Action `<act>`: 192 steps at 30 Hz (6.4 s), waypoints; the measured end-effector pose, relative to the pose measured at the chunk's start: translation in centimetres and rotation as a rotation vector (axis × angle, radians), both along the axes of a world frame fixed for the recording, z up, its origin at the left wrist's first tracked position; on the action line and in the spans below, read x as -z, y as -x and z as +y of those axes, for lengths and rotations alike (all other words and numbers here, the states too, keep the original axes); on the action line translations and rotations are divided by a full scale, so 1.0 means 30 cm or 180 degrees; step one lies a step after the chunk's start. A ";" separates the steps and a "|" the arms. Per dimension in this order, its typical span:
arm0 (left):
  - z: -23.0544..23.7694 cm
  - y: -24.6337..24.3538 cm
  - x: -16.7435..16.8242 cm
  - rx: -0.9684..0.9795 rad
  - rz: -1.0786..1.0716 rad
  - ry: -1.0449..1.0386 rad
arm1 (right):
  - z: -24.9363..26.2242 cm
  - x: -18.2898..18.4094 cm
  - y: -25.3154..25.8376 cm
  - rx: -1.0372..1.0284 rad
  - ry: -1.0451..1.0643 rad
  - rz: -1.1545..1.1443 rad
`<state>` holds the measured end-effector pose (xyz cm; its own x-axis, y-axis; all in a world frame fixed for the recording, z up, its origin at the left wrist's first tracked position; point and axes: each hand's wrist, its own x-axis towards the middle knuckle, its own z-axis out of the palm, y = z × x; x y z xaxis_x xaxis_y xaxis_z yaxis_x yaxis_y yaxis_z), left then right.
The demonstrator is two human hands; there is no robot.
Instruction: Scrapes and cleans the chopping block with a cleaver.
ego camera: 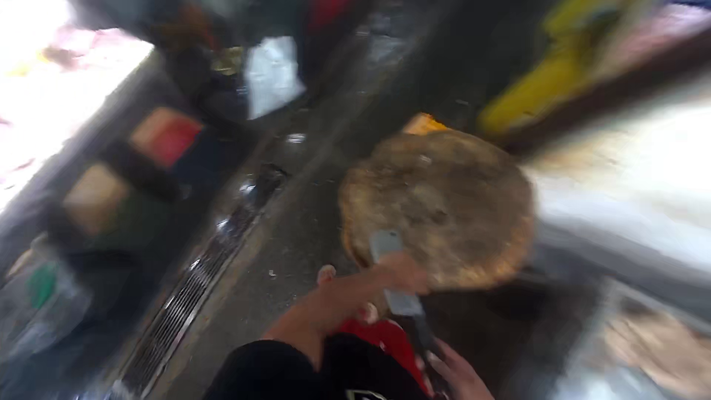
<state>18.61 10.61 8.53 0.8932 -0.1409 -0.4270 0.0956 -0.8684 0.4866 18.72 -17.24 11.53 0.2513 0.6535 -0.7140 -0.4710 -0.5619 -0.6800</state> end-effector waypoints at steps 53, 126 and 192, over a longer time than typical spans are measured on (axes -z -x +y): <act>-0.021 0.120 0.241 0.2259 -0.1460 0.0327 | 0.350 0.154 0.697 0.1392 0.1831 -0.0655; 1.015 -0.157 0.174 0.5447 -0.1266 0.1762 | 2.160 -0.053 0.607 0.4790 0.1768 0.0710; 0.591 0.025 0.214 0.5467 -0.1431 0.1814 | 1.765 0.015 0.784 0.5065 0.1727 0.0475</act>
